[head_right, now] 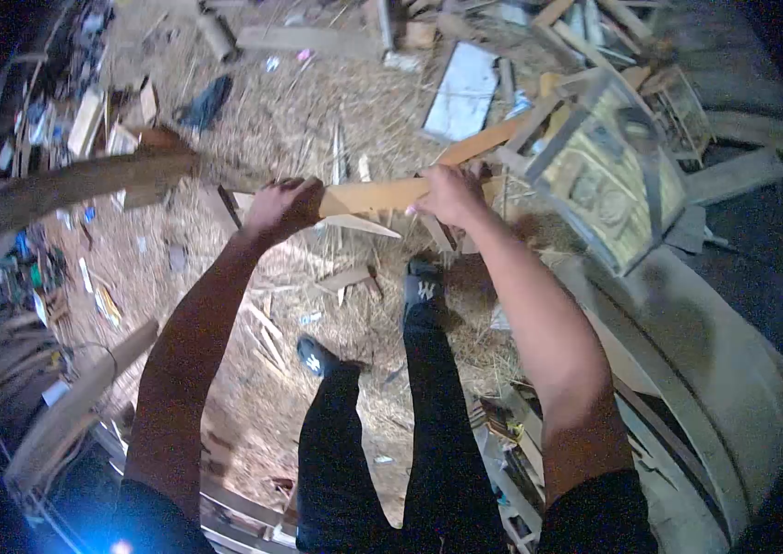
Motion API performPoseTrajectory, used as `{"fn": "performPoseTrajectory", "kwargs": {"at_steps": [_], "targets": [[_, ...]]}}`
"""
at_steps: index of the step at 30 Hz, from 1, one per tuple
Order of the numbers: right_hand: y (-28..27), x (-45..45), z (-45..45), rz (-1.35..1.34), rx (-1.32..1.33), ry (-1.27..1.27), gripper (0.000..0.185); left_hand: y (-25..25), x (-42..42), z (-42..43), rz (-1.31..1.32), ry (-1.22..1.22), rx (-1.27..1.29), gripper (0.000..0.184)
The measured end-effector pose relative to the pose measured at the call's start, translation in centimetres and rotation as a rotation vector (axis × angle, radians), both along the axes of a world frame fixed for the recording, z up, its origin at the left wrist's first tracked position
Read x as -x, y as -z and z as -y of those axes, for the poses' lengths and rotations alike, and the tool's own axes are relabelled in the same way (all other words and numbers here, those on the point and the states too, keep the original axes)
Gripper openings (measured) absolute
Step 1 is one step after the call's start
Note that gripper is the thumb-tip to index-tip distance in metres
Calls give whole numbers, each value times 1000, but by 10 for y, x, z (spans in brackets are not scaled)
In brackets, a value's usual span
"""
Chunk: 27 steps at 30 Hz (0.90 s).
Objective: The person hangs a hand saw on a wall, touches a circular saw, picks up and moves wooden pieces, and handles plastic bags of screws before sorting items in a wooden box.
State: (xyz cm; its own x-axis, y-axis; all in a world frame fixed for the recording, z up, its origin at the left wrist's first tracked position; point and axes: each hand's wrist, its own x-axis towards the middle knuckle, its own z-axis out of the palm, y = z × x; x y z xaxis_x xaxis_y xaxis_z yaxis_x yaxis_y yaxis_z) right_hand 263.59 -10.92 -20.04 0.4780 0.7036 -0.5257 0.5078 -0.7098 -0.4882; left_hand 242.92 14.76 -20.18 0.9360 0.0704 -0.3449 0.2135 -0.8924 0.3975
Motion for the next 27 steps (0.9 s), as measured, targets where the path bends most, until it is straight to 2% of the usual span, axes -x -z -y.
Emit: {"fn": "performPoseTrajectory", "kwargs": {"at_steps": [1, 2, 3, 5, 6, 7, 8, 9, 10, 11, 12, 13, 14, 15, 16, 17, 19, 21, 22, 27], "targets": [[-14, -22, 11, 134, -110, 25, 47, -9, -34, -1, 160, 70, -30, 56], [-28, -60, 16, -14, 20, 74, 69, -19, -71, -3, 161, 105, -58, 57], [-44, -88, 24, 169, -15, 81, 64, -38, -116, -3, 165, 136, -86, 58], [-93, -161, 34, 101, -63, 209, 58, -80, -207, -5, 350, 227, -140, 62], [-100, -199, 46, 97, -216, 311, 58, -119, -257, 3, 220, 195, -172, 66], [-118, -241, 49, 235, -231, 292, 61, -155, -303, 9, 90, 157, -203, 70], [-137, -282, 52, 377, -238, 279, 64, -170, -337, 8, 506, 193, -396, 67], [-170, -306, 59, 586, -274, 286, 73, -182, -372, 8, 675, 192, -473, 66], [-188, -340, 71, 779, -410, 180, 76, -195, -405, 8, 844, 176, -555, 65], [-214, -346, 75, 801, -518, 303, 69, -213, -432, 13, 762, 132, -534, 67], [-217, -370, 85, 695, -538, 451, 63, -239, -439, 31, 751, 113, -394, 70], [-208, -386, 97, 693, -538, 461, 63, -256, -439, 51, 734, 94, -256, 74], [-195, -396, 109, 731, -598, 477, 61, -258, -438, 66, 772, 63, -355, 76], [-187, -401, 116, 769, -659, 492, 60, -242, -439, 66, 755, 98, -341, 79], [-210, -355, 112, 664, -411, 645, 53, -214, -437, 64, 838, 118, -352, 75], [-179, -346, 123, 700, -663, 522, 49, -189, -430, 63, 914, 138, -361, 70], [-138, -314, 140, 755, -518, 536, 51, -165, -391, 79, 729, 28, -421, 65], [-100, -288, 153, 688, -585, 401, 51, -139, -349, 74, 691, -4, -271, 63], [-108, -257, 151, 582, -461, 476, 51, -129, -326, 72, 670, -36, -290, 63], [-67, -182, 145, 462, -402, 389, 54, -85, -207, 53, 485, -167, -253, 59]]}}
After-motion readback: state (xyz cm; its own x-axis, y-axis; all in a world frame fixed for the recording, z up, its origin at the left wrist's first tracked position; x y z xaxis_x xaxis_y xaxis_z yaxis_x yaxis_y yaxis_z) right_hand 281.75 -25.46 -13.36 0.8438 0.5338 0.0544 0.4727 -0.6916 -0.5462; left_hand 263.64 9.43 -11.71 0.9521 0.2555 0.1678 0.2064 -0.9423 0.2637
